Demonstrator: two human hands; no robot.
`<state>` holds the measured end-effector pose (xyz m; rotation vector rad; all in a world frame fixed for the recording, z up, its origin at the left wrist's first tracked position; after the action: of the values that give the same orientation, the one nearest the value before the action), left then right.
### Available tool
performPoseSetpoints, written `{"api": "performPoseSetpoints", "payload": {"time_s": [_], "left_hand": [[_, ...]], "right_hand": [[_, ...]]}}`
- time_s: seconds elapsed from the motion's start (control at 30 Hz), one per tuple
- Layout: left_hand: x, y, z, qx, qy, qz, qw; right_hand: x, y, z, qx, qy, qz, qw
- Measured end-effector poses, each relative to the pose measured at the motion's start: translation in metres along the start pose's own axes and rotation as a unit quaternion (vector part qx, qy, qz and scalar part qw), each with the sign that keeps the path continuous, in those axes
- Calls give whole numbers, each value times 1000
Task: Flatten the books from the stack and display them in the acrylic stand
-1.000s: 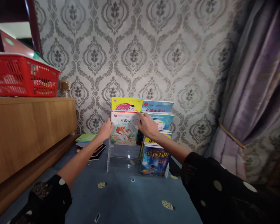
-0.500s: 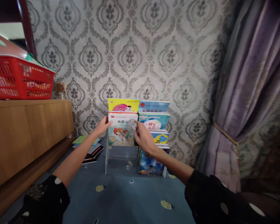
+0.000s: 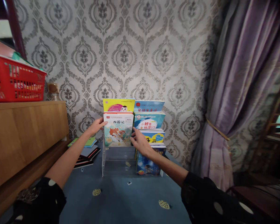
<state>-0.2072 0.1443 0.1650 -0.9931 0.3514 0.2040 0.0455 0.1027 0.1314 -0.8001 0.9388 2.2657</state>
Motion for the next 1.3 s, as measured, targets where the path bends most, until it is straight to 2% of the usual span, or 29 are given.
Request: {"api": "performPoseSetpoints", "payload": {"time_s": [0.23,0.4,0.83,1.0,1.17,1.23,1.3], "left_hand": [[4,-3,-4,3,-10,6,1000],[5,1,-7,5,-25,15,1000],[1,-10,-16,44,-91,61,993],[-11,-21,-3,58,-151,59,985],[-11,-39,10,72,-151,63,984],[-12,-39,10,64,-157,75,983],[-17,-30,6,41,-170,96,980]], "right_hand": [[18,-9,11,78,32,149,985],[26,-11,12,101,58,225,967],[32,-11,10,98,72,228,966],[33,-12,8,93,73,234,965],[34,-13,10,102,75,230,965],[32,-11,10,103,74,234,964],[31,-10,7,99,67,248,961]]}}
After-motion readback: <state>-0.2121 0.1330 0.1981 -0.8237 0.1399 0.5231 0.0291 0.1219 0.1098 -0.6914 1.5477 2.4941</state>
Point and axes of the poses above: each hand's wrist, its own z-axis towards the middle knuckle, its own x-axis out of the palm, y = z × x, the point moved 6 cm from there along z, towards the middle knuckle, and after that the axes turned 3 degrees about y, right-handed, at the moved point
